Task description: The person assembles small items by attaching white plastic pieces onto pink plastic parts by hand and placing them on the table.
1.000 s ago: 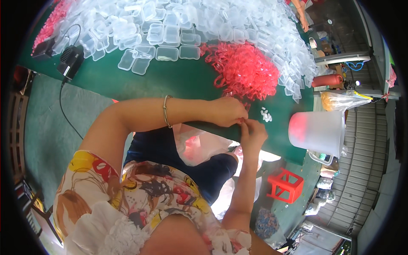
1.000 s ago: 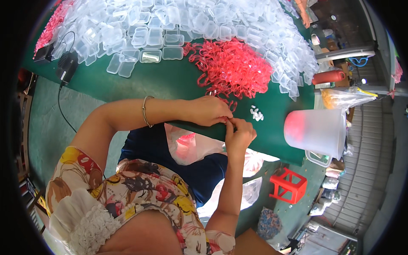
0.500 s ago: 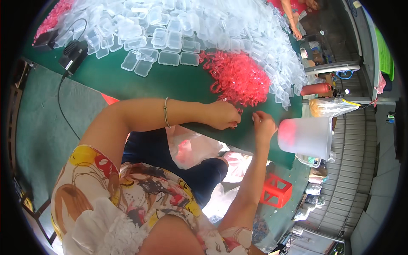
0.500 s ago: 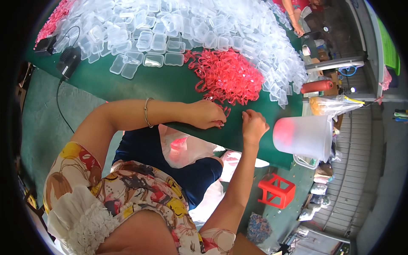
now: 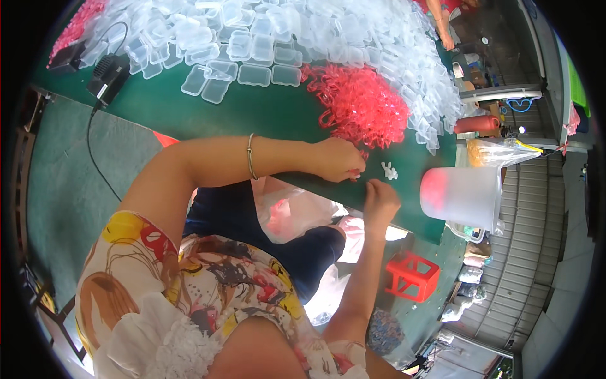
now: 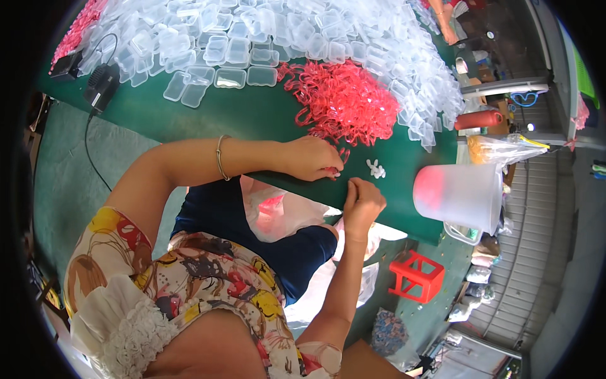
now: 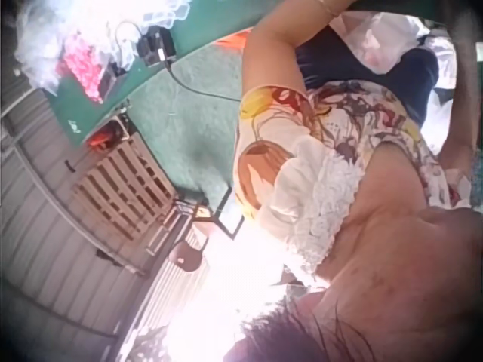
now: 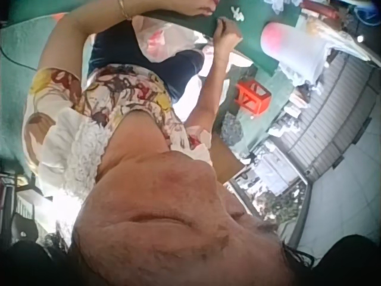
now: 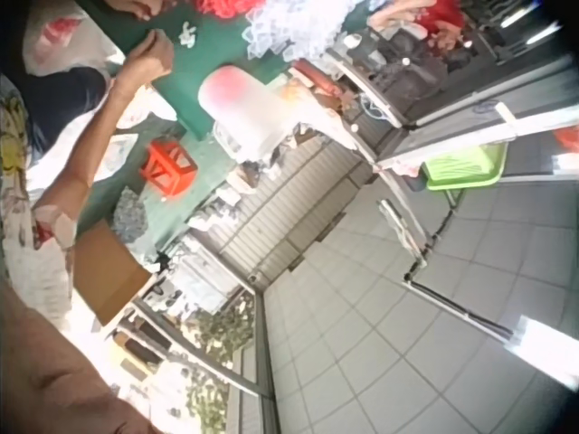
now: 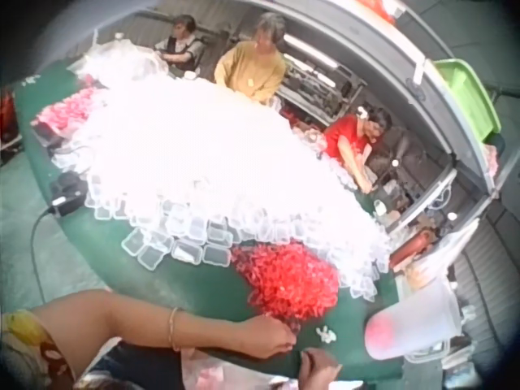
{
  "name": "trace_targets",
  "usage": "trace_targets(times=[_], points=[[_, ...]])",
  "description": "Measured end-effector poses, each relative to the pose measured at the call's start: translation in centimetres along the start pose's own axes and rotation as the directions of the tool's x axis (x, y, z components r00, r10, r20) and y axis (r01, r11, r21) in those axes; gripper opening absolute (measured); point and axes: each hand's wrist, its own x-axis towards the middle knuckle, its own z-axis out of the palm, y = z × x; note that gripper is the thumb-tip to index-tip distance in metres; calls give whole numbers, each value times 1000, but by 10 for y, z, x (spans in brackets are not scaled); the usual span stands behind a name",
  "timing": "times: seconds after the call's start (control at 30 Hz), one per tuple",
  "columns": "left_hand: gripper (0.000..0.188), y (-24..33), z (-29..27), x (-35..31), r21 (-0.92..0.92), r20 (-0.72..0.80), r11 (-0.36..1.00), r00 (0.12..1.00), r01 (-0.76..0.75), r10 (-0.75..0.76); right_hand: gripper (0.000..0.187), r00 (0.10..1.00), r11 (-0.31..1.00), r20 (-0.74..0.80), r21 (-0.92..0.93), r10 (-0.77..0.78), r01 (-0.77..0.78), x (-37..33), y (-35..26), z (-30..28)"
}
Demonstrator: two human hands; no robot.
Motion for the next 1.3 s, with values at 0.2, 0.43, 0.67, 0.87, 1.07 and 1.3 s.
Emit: trace_targets(times=[0.2,0.43,0.67,0.87,1.07,1.3], points=[[14,-2,0,0,-34,-39,999,999,-23,21,5,998,999,-44,29,39,-38,-5,-13,1],[14,-2,0,-2,15,21,1000,1000,2,-2,8,995,956,-2,279,97,-92,-1,-28,5],[14,-1,0,1,-25,-4,1000,1000,-18,18,6,993,960,92,262,74,-96,6,-23,5],[14,-4,0,-1,-68,-46,997,999,-28,25,11,980,991,149,-5,-134,136,10,-29,3],[12,1,-2,2,-80,-57,993,995,-81,76,21,997,925,-46,378,69,-47,5,-40,-4],[17,6,-9,0,-76,-42,997,999,-20,17,15,915,731,251,550,316,-403,16,-61,-4]])
